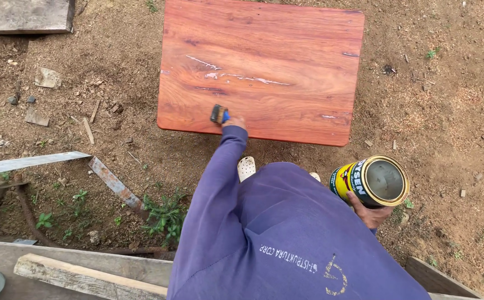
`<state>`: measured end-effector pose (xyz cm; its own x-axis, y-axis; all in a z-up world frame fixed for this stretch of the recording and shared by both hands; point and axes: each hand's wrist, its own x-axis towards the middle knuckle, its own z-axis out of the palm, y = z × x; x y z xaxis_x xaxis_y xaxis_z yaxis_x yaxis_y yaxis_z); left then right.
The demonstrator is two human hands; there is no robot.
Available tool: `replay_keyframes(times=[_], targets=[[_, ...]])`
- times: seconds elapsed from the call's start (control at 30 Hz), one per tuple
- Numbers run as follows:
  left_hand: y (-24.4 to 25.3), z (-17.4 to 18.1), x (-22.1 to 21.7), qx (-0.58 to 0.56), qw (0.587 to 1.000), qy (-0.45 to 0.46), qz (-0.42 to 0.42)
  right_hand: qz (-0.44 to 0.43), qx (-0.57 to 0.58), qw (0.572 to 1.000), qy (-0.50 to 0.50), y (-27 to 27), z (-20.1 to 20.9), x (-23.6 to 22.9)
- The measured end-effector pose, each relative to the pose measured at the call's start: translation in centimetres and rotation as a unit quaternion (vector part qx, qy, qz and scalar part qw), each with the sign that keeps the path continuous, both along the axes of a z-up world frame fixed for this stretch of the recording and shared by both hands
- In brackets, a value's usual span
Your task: Apply a liquid sanding sealer or varnish to the surface and legs of a wooden table using a paintbrush.
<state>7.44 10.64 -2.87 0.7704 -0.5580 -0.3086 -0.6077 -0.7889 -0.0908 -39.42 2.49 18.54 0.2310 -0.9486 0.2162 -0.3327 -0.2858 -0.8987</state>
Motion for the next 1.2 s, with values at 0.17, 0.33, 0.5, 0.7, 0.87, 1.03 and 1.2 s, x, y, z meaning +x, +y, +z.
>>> replay_keyframes(times=[0.17,0.33,0.5,0.7,0.87,1.03,1.2], targets=[[-9.9,2.4,-14.4,-0.039,0.983,0.134,-0.121,0.003,0.001,1.0,-0.03,-3.5,0.5,-2.6],[-17.2,4.1,-23.9,-0.099,0.954,0.2,-0.199,0.014,0.027,1.0,-0.007,-8.1,0.7,-6.8],[-21.9,2.0,-27.1,-0.38,0.87,0.311,-0.042,0.053,0.038,0.99,-0.127,-11.6,1.8,-8.3],[-20.1,0.2,-26.6,-0.387,0.675,0.618,0.107,0.103,0.042,0.992,-0.063,-15.4,1.1,-9.6],[-12.1,0.2,-20.0,-0.392,0.7,0.568,0.184,0.158,0.079,0.976,-0.131,-17.2,2.1,-8.4],[-2.3,4.3,-11.3,-0.333,0.804,0.431,0.24,0.202,0.085,0.967,-0.126,-18.8,0.7,-9.2],[2.6,4.9,-6.0,-0.265,0.916,0.123,0.275,0.208,0.067,0.969,-0.114,-19.3,0.2,-10.6]])
